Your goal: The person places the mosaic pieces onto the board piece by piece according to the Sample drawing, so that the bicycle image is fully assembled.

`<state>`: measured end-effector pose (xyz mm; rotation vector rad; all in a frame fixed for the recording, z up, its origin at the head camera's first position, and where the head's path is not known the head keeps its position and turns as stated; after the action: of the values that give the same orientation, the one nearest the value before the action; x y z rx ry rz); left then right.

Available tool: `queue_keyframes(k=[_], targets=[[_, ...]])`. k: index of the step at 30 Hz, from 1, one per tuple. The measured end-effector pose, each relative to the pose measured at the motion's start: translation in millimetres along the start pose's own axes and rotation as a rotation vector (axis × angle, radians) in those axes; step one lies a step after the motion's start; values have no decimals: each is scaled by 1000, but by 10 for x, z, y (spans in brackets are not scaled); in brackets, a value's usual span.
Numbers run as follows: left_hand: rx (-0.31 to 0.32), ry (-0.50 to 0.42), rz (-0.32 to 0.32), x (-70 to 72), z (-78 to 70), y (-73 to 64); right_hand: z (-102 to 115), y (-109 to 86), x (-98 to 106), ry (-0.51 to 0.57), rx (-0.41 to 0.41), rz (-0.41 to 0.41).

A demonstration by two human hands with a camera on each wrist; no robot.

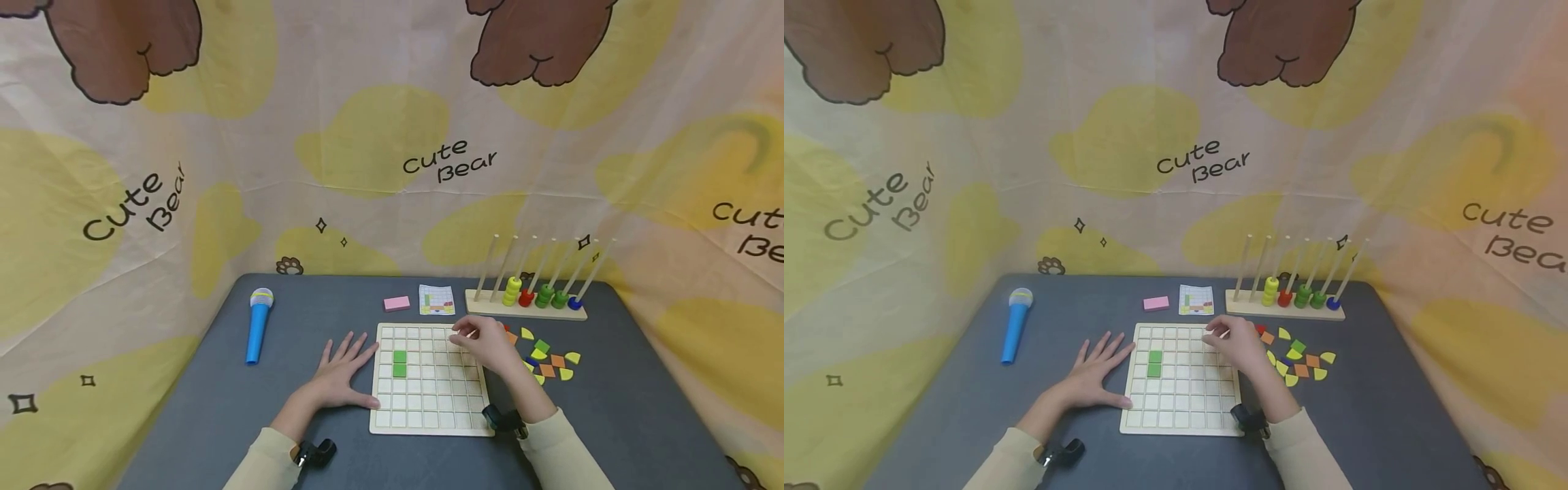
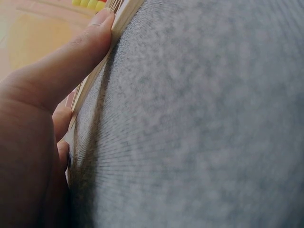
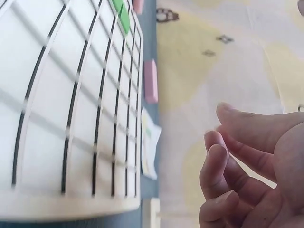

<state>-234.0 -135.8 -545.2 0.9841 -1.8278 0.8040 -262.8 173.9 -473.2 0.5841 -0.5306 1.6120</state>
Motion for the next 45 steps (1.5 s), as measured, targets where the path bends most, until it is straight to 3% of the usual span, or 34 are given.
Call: queue_keyframes(k=[11,20,33,45], targets=[[-10,-14,-12,10,-13,26,-438,-34,373,-20,-47,-65],[-23,-24,-44,-14,16,42,-663,-52,648,38,-64,-73],[-4,-3,-14,-10,28,19,-959,-12,829,32,-151,-56],[-10,-17,-20,-13,15,8,-1285,22,900,-43,-261,-32]])
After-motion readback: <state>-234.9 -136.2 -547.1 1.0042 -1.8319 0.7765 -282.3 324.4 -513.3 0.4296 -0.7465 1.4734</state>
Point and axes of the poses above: each hand's wrist, its own y-axis towards the middle knuckle, its own x-axis out of the back of the hand, z = x × y, the point moved 5 cm from there along y, towards the middle knuckle, and after that the axes turned 2 degrees about y, right-handed, at the moved point
